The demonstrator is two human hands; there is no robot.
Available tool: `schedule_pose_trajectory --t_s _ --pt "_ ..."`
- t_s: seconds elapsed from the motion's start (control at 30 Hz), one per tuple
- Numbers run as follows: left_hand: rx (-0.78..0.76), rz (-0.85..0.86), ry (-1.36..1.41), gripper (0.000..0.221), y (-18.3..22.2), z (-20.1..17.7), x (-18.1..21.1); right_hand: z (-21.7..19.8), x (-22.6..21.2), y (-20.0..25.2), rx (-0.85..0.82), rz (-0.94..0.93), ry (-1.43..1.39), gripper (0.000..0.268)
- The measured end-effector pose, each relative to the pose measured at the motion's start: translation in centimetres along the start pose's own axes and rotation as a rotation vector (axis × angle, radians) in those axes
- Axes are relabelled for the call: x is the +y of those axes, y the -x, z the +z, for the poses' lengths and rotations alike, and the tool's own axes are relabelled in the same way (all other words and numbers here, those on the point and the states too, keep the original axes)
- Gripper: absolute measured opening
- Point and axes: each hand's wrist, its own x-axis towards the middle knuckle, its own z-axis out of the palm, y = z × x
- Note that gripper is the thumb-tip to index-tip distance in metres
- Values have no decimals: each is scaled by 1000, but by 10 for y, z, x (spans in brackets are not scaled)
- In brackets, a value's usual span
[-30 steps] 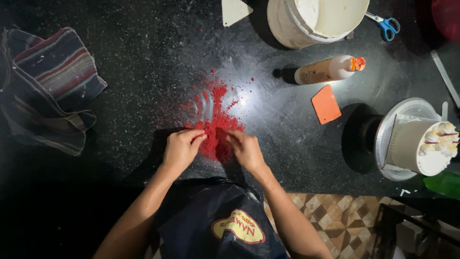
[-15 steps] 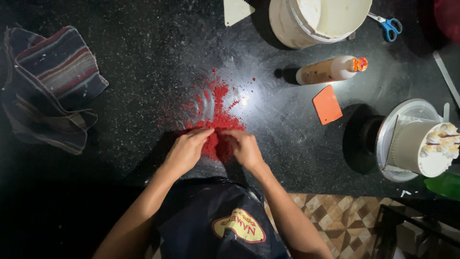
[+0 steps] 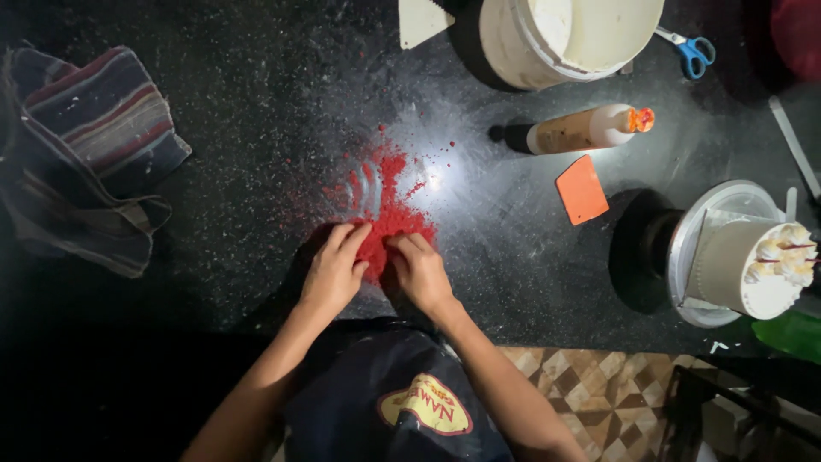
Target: Rolling red fondant into small balls to decorate a cake.
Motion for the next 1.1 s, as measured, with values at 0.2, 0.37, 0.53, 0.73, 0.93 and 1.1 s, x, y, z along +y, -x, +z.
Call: schedule_pose_trajectory --t_s 0.2,0.37,0.53,0.73,0.93,1.1 --pt "-45 51 40 46 -16 18 10 15 22 -6 100 48 -108 35" --pt "-130 32 -3 29 -7 13 35 24 54 0 88 663 -1343 28" --pt "-115 201 -116 20 0 -3 63 36 72 12 15 721 -1477 24" --pt "45 225 -506 20 3 -11 50 37 98 29 121 576 -1526 19" --pt "-41 309 -356 41 -39 48 -41 2 77 72 101 767 -1744 51" --pt "35 527 -206 40 -70 91 -67 -14 102 122 267 585 -1790 66"
